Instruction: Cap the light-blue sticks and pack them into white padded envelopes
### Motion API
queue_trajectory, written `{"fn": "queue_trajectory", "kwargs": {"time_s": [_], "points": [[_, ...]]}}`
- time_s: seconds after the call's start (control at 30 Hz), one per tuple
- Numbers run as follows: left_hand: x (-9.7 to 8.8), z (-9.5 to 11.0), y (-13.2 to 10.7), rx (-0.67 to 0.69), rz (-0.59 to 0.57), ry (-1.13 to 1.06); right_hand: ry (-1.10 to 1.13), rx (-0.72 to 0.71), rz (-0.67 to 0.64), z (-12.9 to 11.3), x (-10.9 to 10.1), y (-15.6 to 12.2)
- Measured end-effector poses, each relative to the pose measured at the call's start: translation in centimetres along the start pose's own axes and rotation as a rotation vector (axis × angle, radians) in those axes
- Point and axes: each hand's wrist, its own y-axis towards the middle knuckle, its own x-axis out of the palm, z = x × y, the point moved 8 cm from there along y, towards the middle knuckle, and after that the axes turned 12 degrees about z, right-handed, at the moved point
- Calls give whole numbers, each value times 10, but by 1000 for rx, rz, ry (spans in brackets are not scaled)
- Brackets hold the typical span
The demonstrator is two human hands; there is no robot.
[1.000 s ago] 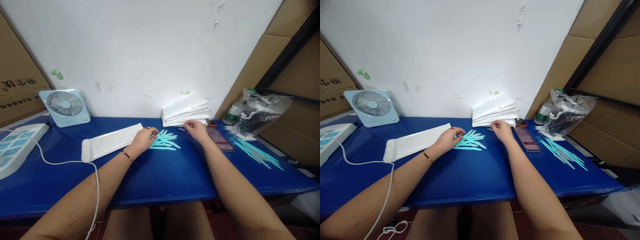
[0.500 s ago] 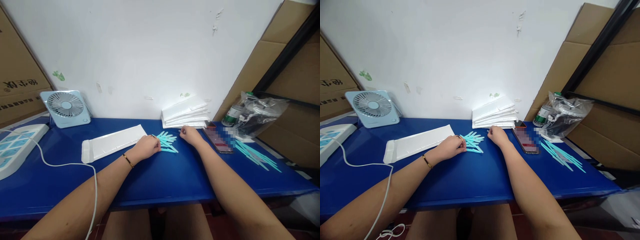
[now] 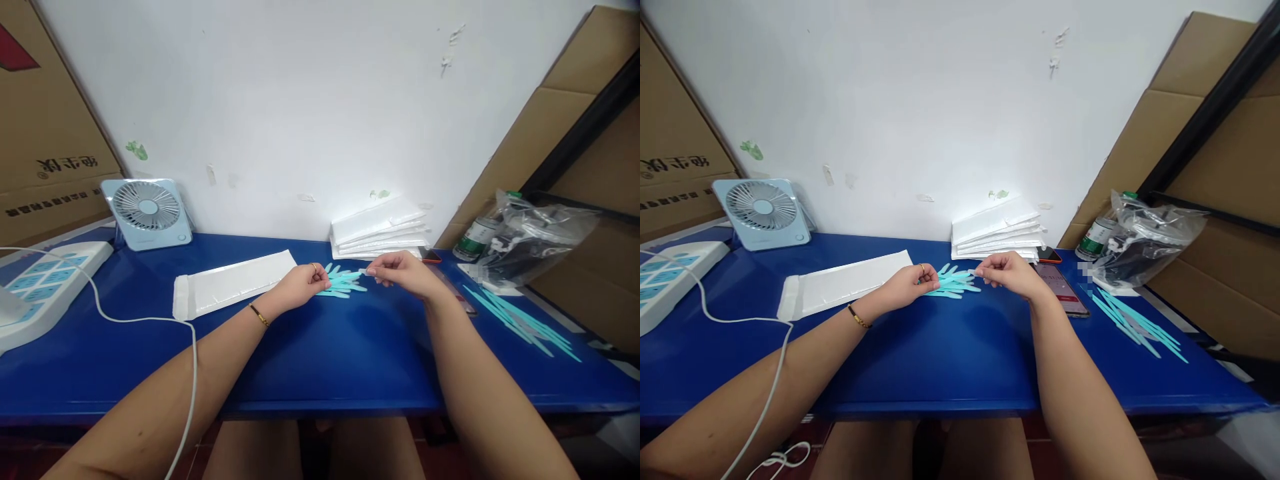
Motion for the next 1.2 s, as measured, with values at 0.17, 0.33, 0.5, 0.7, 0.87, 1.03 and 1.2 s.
{"fn": "queue_trajectory", "kwargs": {"time_s": [0.17,0.33,0.5,0.7,0.87,1.03,1.2], "points": [[2,3,-1,13,-15,9,11,-23,-95,-4,22,-2],[2,6,-2,80,0,203,-33,-53,-152,0,42,-2],[-2,4,3,198,113,618,-345,-184,-94,11,38,4],[11,-2,5,221,-9,705,-592,-291,-115,30,46,6],[21,10,0,285,-16,773,-618,-369,-259,22,72,0],[29,17,-4,337,-1,870,-677,-489,-283,-4,92,-10],[31,23,-6,367,-33,891,-890,-469,-250,-6,100,-14]]}}
